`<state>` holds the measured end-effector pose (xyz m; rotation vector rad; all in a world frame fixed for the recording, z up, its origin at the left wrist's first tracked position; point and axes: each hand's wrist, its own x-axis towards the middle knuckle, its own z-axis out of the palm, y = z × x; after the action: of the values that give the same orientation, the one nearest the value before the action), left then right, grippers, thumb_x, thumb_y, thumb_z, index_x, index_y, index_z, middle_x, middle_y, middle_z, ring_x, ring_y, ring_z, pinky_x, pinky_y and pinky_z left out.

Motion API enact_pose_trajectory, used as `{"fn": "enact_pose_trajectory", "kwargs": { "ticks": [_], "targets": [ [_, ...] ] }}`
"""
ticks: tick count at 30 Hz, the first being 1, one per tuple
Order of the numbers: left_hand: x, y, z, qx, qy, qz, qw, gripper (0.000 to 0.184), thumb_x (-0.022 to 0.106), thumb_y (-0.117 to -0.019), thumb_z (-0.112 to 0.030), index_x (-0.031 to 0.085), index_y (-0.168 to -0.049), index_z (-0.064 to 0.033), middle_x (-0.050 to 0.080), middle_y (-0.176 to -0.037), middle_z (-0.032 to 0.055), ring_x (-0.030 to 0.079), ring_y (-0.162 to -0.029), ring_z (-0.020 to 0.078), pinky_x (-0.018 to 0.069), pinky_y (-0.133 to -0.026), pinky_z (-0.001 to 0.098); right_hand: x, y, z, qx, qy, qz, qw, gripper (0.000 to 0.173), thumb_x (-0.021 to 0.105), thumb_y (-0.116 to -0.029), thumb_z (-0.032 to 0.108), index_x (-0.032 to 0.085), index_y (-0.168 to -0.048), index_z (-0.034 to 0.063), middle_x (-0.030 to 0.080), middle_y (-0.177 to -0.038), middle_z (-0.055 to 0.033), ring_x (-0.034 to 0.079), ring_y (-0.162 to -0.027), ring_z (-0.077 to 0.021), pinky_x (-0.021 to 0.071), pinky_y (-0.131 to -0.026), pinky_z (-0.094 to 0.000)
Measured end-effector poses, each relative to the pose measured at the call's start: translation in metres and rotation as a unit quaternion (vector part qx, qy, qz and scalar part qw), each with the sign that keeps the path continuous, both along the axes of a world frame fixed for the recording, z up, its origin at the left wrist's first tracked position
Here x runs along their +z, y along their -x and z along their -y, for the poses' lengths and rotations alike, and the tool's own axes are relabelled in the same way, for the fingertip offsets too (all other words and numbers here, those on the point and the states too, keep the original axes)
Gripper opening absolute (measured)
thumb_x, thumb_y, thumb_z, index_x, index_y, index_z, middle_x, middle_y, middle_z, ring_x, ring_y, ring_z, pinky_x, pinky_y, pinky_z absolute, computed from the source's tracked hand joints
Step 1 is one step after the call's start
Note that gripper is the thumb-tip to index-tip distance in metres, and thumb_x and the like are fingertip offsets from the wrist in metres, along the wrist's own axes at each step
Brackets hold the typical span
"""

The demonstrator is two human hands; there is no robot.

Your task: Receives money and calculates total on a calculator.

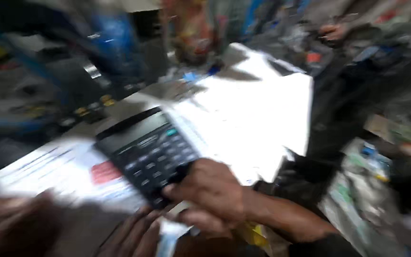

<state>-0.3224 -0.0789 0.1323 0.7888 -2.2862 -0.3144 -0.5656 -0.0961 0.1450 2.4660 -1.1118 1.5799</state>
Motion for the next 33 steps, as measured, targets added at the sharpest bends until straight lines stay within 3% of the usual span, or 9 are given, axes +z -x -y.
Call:
{"fn": "enact_pose_trajectory", "kwargs": {
  "ticks": [3,8,11,13,15,18,22,29,33],
  "targets": [
    [-0.005,0.004,0.001,0.057,0.043,-0.005,0.997,0.023,0.053,-0.1054,-0.017,0.068,-0.118,-0.0064,0.073,-0.12,0.0089,0.064,-0.124,0.0178,0.0495,-0.108,0.0298,-0.007,0.005,0.004,0.021,-0.036,-0.016,0.999,0.04,0.044,-0.1092,0.034,0.071,-0.112,0.0049,0.071,-0.088,-0.0075,0.067,-0.083,-0.0152,0.0559,-0.079,-0.0302],
    [-0.007,0.005,-0.002,0.066,0.045,-0.028,0.996,0.025,0.049,-0.107,-0.016,0.068,-0.118,-0.0036,0.073,-0.119,0.013,0.066,-0.123,0.0239,0.0517,-0.106,0.0343,-0.009,0.009,0.005,0.026,-0.04,-0.018,0.999,0.049,0.033,-0.1114,0.036,0.071,-0.109,0.0065,0.07,-0.086,-0.0052,0.065,-0.081,-0.012,0.0537,-0.074,-0.027],
    [-0.01,0.006,-0.004,0.088,0.056,-0.044,0.994,0.024,0.052,-0.1054,-0.014,0.068,-0.118,-0.0019,0.074,-0.118,0.0152,0.067,-0.12,0.0257,0.0537,-0.104,0.0354,-0.005,0.007,0.001,-0.007,-0.03,-0.02,0.999,0.034,0.042,-0.1095,0.029,0.069,-0.112,0.0083,0.069,-0.093,-0.003,0.066,-0.087,-0.0098,0.0544,-0.079,-0.0262],
    [-0.01,0.006,-0.004,0.102,0.062,-0.044,0.992,0.024,0.052,-0.1052,-0.013,0.069,-0.117,-0.0011,0.074,-0.117,0.0159,0.068,-0.119,0.0261,0.0542,-0.103,0.036,0.0,0.007,-0.004,-0.048,-0.029,-0.021,0.998,0.025,0.051,-0.1068,0.025,0.068,-0.116,0.0093,0.07,-0.102,-0.0031,0.066,-0.099,-0.0118,0.0545,-0.087,-0.0296],
    [-0.01,0.006,-0.005,0.107,0.065,-0.039,0.991,0.026,0.05,-0.1056,-0.013,0.068,-0.119,-0.0006,0.074,-0.118,0.0163,0.067,-0.12,0.0267,0.0535,-0.104,0.0368,0.004,0.009,-0.011,-0.085,-0.053,-0.022,0.995,0.026,0.056,-0.1048,0.021,0.064,-0.126,0.0089,0.067,-0.118,-0.0057,0.063,-0.114,-0.0147,0.0532,-0.096,-0.0324],
    [-0.011,0.006,-0.004,0.11,0.07,-0.036,0.991,0.026,0.051,-0.1053,-0.014,0.069,-0.119,-0.0005,0.073,-0.119,0.0164,0.066,-0.121,0.0268,0.0522,-0.106,0.0369,0.004,0.014,-0.017,-0.126,-0.11,-0.039,0.985,0.037,0.057,-0.1046,0.019,0.056,-0.138,0.0038,0.063,-0.133,-0.0158,0.063,-0.122,-0.0196,0.055,-0.1,-0.0362],
    [-0.011,0.004,-0.003,0.095,0.052,-0.041,0.993,0.029,0.052,-0.1048,-0.018,0.069,-0.121,0.0001,0.073,-0.121,0.0162,0.066,-0.123,0.0271,0.0514,-0.108,0.0388,0.002,0.015,-0.019,-0.138,-0.166,-0.056,0.975,0.042,0.057,-0.1053,0.02,0.054,-0.14,-0.0028,0.06,-0.138,-0.0214,0.06,-0.127,-0.0198,0.0528,-0.104,-0.0329],
    [0.015,-0.005,-0.006,0.071,-0.006,0.07,0.995,0.032,0.049,-0.1032,-0.016,0.066,-0.128,-0.0058,0.069,-0.131,0.0103,0.062,-0.128,0.0239,0.0517,-0.106,0.0383,-0.005,0.024,-0.014,-0.079,-0.164,0.021,0.983,0.037,0.057,-0.105,0.019,0.057,-0.138,0.001,0.063,-0.135,-0.0144,0.064,-0.122,-0.0174,0.0565,-0.102,-0.0346],
    [0.015,-0.009,0.002,0.06,-0.001,0.067,0.996,0.029,0.051,-0.1049,-0.018,0.068,-0.126,-0.0075,0.071,-0.128,0.008,0.063,-0.127,0.0212,0.0513,-0.106,0.0351,-0.007,0.027,-0.011,-0.074,-0.169,0.026,0.982,0.039,0.057,-0.1044,0.018,0.057,-0.138,-0.0002,0.063,-0.134,-0.0152,0.064,-0.121,-0.0165,0.0569,-0.101,-0.0333]
  ]
}}
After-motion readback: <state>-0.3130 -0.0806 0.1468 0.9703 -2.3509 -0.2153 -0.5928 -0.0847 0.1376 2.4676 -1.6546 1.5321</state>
